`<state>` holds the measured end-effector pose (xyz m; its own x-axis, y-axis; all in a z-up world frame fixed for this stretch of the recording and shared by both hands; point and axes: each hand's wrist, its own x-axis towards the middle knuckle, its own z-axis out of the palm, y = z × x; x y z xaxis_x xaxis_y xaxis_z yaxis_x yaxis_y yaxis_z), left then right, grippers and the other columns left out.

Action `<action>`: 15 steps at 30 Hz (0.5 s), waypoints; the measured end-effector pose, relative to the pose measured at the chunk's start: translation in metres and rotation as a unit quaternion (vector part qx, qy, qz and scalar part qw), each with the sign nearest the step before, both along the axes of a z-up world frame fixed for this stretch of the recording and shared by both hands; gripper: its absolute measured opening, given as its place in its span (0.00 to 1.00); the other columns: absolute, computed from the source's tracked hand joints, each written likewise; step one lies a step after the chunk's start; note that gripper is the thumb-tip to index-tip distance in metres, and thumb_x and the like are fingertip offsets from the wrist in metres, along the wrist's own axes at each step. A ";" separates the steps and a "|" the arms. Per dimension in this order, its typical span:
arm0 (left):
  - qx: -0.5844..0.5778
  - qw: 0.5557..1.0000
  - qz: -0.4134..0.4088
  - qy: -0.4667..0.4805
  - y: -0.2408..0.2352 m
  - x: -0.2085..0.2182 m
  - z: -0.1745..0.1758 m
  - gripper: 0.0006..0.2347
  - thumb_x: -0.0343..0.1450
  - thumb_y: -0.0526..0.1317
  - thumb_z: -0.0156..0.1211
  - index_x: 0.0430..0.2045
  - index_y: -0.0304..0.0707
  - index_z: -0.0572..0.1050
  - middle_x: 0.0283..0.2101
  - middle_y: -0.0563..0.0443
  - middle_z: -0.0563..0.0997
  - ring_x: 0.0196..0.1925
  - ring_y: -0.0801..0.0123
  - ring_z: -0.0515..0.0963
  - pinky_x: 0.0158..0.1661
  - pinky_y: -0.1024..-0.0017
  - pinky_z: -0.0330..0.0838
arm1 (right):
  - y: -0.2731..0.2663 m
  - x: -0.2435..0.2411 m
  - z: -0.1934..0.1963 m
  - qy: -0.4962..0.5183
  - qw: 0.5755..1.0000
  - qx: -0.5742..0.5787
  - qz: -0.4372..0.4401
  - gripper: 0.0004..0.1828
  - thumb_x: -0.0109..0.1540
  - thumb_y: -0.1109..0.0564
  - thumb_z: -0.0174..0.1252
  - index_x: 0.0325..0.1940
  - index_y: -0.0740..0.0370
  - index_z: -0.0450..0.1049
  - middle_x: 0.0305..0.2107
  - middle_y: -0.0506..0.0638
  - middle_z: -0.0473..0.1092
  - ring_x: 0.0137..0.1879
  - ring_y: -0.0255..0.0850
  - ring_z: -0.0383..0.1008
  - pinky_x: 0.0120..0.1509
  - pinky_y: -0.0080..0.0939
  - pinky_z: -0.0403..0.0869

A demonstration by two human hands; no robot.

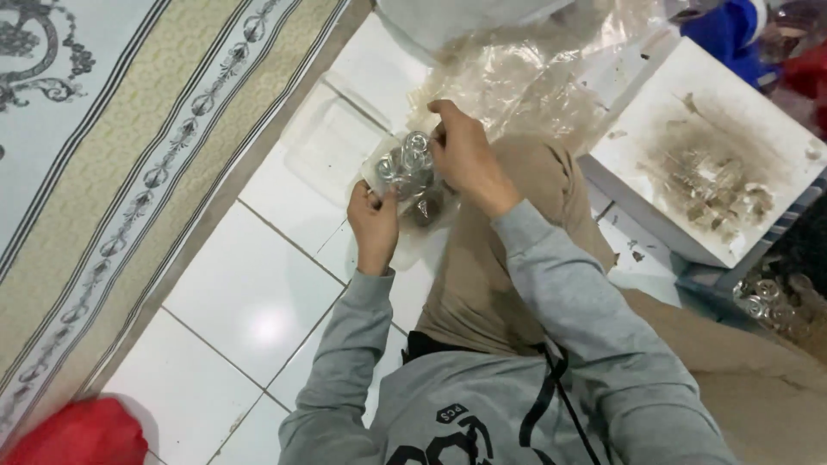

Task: The person sits on the floor and packs small metal hardware pieces into clear plastic bags. They gather the pieces from a white box, place them into bags, and set the filled bags aside. The process is repeated multiple times with different batches of hardware.

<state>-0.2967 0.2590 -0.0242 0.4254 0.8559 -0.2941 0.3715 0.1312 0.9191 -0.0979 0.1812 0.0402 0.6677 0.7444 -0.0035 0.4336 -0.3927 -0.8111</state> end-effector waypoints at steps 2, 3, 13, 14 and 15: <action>-0.011 1.000 0.022 0.007 0.001 -0.008 -0.015 0.10 0.73 0.33 0.59 0.47 0.29 0.74 0.29 0.49 0.81 0.29 0.73 0.73 0.29 0.70 0.69 | 0.016 -0.014 -0.018 -0.002 1.000 -0.009 0.016 0.28 0.57 0.66 0.62 0.62 0.61 0.70 0.30 0.55 0.77 0.40 0.52 0.82 0.44 0.52 0.80; -0.022 0.999 0.036 0.012 0.001 -0.009 -0.022 0.12 0.73 0.33 0.59 0.49 0.28 0.73 0.30 0.47 0.82 0.28 0.74 0.73 0.29 0.69 0.70 | 0.021 -0.018 -0.026 -0.007 1.000 -0.019 0.024 0.27 0.57 0.66 0.62 0.62 0.62 0.70 0.29 0.55 0.77 0.40 0.53 0.82 0.44 0.54 0.79; -0.023 0.976 -0.176 0.126 -0.019 0.016 0.141 0.41 0.72 0.41 0.58 0.73 0.21 0.36 0.73 0.14 0.47 0.75 0.31 0.53 0.69 0.40 0.53 | -0.049 -0.020 0.042 -0.005 0.988 0.156 -0.016 0.24 0.63 0.63 0.64 0.62 0.67 0.71 0.42 0.61 0.74 0.47 0.52 0.79 0.49 0.45 0.79; 0.010 0.974 -0.187 0.129 -0.024 0.019 0.144 0.40 0.72 0.38 0.59 0.72 0.19 0.37 0.73 0.13 0.44 0.76 0.28 0.48 0.69 0.38 0.48 | -0.064 -0.022 0.056 -0.008 0.984 0.177 -0.035 0.21 0.63 0.63 0.64 0.61 0.65 0.72 0.41 0.58 0.75 0.46 0.50 0.79 0.49 0.44 0.79; 0.044 0.970 -0.200 0.133 -0.028 0.021 0.147 0.39 0.71 0.35 0.59 0.72 0.17 0.39 0.72 0.12 0.42 0.76 0.25 0.44 0.70 0.36 0.44 | -0.078 -0.026 0.069 -0.012 0.978 0.199 -0.056 0.19 0.64 0.64 0.63 0.60 0.62 0.74 0.41 0.56 0.76 0.46 0.49 0.79 0.49 0.43 0.79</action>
